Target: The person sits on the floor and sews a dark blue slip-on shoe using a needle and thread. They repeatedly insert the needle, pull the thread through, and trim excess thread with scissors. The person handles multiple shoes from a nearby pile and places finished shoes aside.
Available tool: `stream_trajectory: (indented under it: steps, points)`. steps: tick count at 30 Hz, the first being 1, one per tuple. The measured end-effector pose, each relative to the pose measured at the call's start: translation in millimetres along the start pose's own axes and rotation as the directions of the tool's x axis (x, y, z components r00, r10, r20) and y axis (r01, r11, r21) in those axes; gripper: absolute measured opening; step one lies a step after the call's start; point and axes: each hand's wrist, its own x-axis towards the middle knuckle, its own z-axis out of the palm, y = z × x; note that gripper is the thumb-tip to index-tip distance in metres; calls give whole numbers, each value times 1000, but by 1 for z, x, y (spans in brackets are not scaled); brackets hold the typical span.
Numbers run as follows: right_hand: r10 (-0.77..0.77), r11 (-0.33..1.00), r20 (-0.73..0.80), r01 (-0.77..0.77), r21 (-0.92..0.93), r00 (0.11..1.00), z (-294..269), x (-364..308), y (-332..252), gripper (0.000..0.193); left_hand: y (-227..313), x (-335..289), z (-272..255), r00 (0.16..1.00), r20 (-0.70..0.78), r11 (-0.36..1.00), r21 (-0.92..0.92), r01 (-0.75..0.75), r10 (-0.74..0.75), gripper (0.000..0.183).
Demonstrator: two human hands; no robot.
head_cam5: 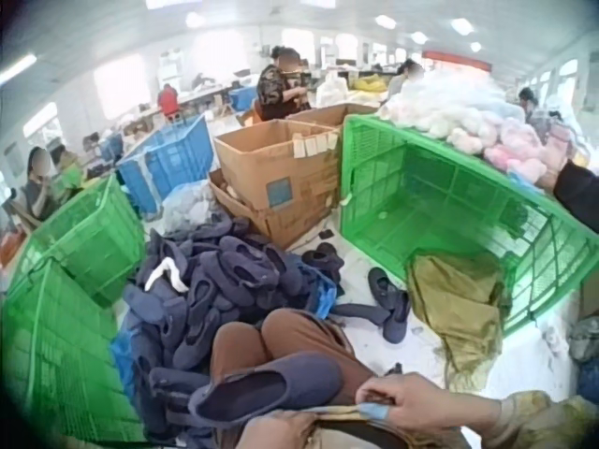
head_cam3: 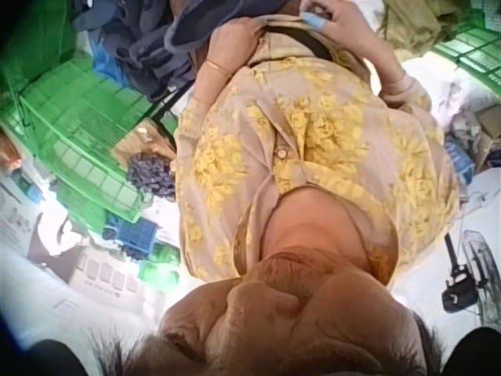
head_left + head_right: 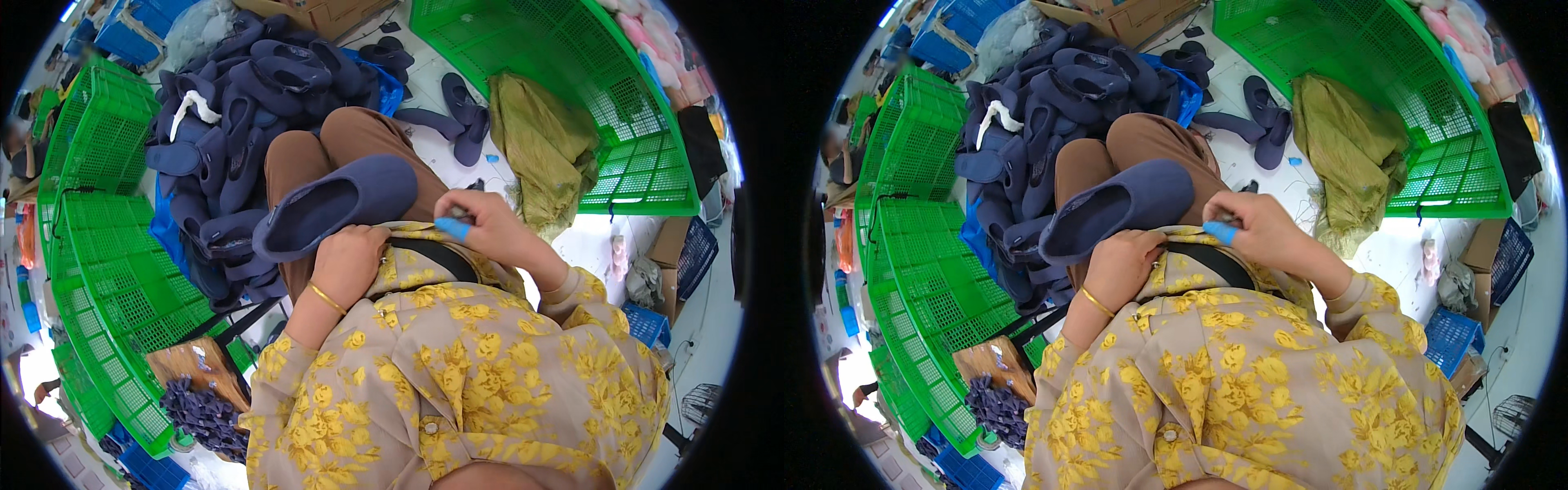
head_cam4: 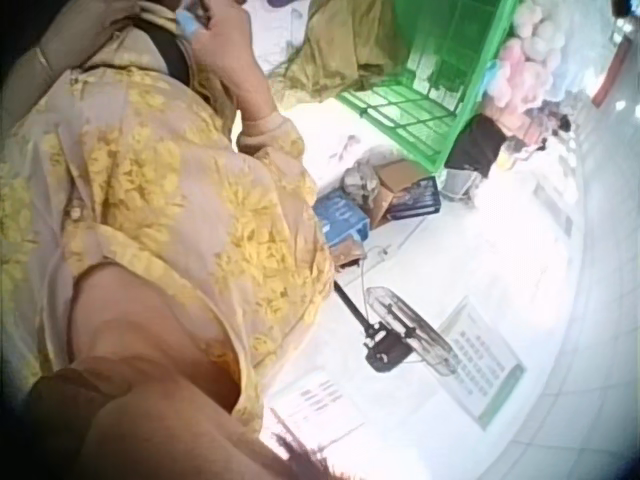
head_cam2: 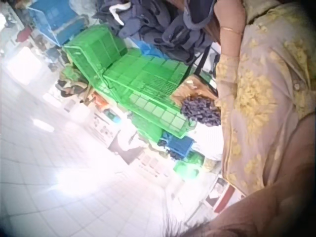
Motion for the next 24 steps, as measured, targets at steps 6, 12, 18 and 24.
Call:
stream_trajectory:
  steps: [6,12,18,24]
  points:
    - [-175,907,-33,149,-393,984,31,12,10,23,-14,-14,6,994,-32,995,10,103,-103,17]
    - [-69,952,-22,59,-301,997,40,25,17,17,-20,-51,-5,969,-164,982,-72,177,-186,25]
    - [23,995,-93,-32,-93,995,32,26,11,12,-9,-76,-21,925,-254,951,-196,238,-284,18]
    - [25,999,-91,-28,-39,996,32,25,19,12,-4,-106,-33,861,-327,915,-243,322,-389,11]
